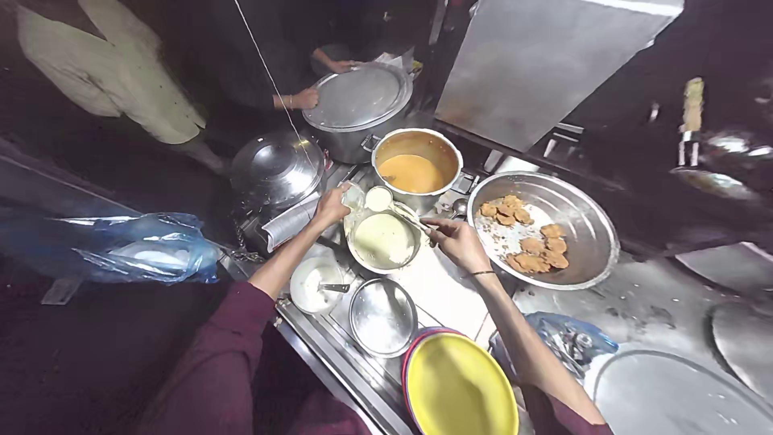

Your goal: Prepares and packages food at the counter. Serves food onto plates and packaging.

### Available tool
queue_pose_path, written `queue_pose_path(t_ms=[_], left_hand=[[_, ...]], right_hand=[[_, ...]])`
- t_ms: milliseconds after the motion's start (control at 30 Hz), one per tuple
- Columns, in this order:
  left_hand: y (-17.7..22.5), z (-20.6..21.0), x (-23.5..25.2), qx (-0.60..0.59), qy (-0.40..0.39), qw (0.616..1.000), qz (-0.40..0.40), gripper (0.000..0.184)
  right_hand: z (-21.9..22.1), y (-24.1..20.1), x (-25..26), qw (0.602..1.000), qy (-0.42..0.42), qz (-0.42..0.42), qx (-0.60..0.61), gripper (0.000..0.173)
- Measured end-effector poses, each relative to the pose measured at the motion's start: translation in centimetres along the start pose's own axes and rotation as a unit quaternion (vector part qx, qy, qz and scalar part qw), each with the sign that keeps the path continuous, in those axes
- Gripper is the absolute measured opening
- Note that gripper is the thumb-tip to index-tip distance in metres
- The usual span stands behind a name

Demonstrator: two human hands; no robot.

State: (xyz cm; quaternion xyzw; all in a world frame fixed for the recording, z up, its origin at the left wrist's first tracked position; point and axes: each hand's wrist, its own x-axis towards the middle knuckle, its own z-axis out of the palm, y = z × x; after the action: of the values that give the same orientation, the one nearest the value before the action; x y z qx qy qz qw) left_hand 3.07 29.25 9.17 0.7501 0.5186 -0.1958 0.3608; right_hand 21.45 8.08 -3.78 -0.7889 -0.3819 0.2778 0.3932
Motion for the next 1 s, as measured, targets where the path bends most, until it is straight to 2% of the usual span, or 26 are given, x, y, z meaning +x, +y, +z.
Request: queue_pose_path(t_ms=[33,67,133,200,233,267,367,433,567,633,700,767,800,833,867,933,967,1000], left_hand=[[-3.7,2.6,5.3,-0.041,0.092,0.987,0.129,0.076],[-5.7,4.2,9.6,-0.075,0.123,0.97,0.197,0.077],[-6.1,5.5,12.8,-0.148,0.084,0.958,0.232,0.078],[-5.3,5.8,12.4,-0.211,0.049,0.95,0.226,0.077],[-5.0,5.9,12.0,-0.233,0.042,0.944,0.229,0.075],[-4.9,5.8,11.8,-0.245,0.043,0.94,0.233,0.074],[-5.2,6.0,11.6,-0.244,0.05,0.94,0.233,0.077],[-5.3,6.0,11.4,-0.214,0.065,0.948,0.228,0.079],[-5.6,6.1,10.9,-0.135,0.1,0.958,0.231,0.079],[-5.5,6.0,10.4,-0.115,0.107,0.96,0.233,0.08],[-5.5,5.8,9.5,-0.104,0.109,0.963,0.226,0.081],[-5.7,5.5,8.5,-0.111,0.107,0.963,0.222,0.08],[-5.7,5.6,7.9,-0.121,0.102,0.962,0.223,0.079],[-5.6,5.8,7.2,-0.13,0.095,0.96,0.23,0.078],[-5.4,6.2,6.5,-0.139,0.088,0.957,0.241,0.078],[-5.0,7.2,4.8,-0.137,0.074,0.953,0.26,0.077],[-5.0,8.1,3.8,-0.129,0.073,0.952,0.269,0.074],[-5.0,8.8,2.8,-0.121,0.081,0.95,0.277,0.068]], right_hand=[[0.1,-1.2,-0.3,0.999,0.009,-0.021,-0.04,0.026],[0.5,-2.1,-0.8,0.993,0.027,-0.053,-0.106,0.027],[2.1,-3.2,-2.3,0.945,0.098,-0.15,-0.273,0.035],[3.1,-2.1,-3.3,0.891,0.158,-0.214,-0.367,0.044],[3.1,-1.4,-3.6,0.894,0.178,-0.211,-0.354,0.043],[2.7,-0.6,-3.8,0.913,0.191,-0.192,-0.304,0.04],[1.6,2.8,-4.4,0.985,0.148,-0.051,-0.068,0.028],[2.3,5.0,-4.5,0.991,0.108,0.052,0.065,0.027],[8.1,8.4,-2.5,0.987,-0.008,0.16,0.025,0.03],[10.9,9.1,-0.7,0.982,-0.077,0.175,-0.001,0.033],[11.9,8.5,0.1,0.979,-0.116,0.143,-0.092,0.039],[10.9,5.9,0.0,0.98,-0.069,0.07,-0.174,0.043],[10.3,4.7,-0.2,0.988,-0.02,0.025,-0.152,0.043],[9.8,3.2,-0.2,0.997,0.013,0.009,-0.073,0.044],[9.3,1.5,-0.2,0.998,0.01,0.025,0.049,0.047],[8.8,-1.1,-0.3,0.951,-0.045,0.088,0.291,0.048],[8.7,-1.8,-0.8,0.936,-0.043,0.102,0.334,0.039],[8.1,-2.4,-1.5,0.944,-0.018,0.092,0.318,0.028]])
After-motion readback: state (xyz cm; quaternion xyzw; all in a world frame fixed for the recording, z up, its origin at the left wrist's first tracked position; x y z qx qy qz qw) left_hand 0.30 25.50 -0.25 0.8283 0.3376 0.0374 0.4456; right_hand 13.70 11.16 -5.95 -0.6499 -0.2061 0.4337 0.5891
